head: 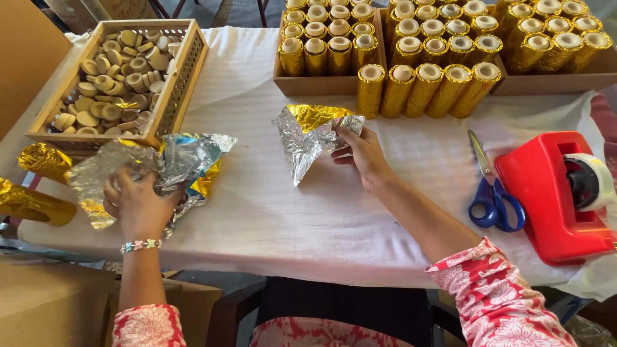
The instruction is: The person is wrapping a cylindrical item in gold-colored foil.
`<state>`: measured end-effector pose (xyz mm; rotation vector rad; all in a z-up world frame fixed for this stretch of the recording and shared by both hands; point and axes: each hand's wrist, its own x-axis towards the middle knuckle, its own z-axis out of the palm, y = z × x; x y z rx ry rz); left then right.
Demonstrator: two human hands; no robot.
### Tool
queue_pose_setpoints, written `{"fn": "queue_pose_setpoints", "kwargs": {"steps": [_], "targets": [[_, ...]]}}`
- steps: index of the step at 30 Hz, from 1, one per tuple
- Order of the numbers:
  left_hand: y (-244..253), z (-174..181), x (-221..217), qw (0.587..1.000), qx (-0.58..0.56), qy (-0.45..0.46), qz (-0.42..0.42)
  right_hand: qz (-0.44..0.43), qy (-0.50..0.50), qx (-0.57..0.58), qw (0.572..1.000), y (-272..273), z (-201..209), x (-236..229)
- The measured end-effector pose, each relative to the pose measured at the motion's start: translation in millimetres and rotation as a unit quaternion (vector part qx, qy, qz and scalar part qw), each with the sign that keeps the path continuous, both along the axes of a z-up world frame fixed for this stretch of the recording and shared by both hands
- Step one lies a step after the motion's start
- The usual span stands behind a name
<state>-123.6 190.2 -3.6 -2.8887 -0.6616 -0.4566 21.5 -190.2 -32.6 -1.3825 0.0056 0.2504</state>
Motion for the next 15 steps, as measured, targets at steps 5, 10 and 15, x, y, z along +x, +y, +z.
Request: {"fn": "queue_pose_setpoints", "kwargs": {"steps": [5,10,15], "targets": [[14,-26,-2,0.987,-0.123,-0.088,-0.054,0.003,-0.005,-0.003,1.000,2,1,-1],[-14,19,-77,0.964,-0.170,-0.193,-0.074,-0.005,0.001,-0.009,1.000,-1,-5,4],[-16,81,-178,0.991,0.003,-0.132,0.005,0.014,-0.003,0.007,1.000,1,-3,1]]}}
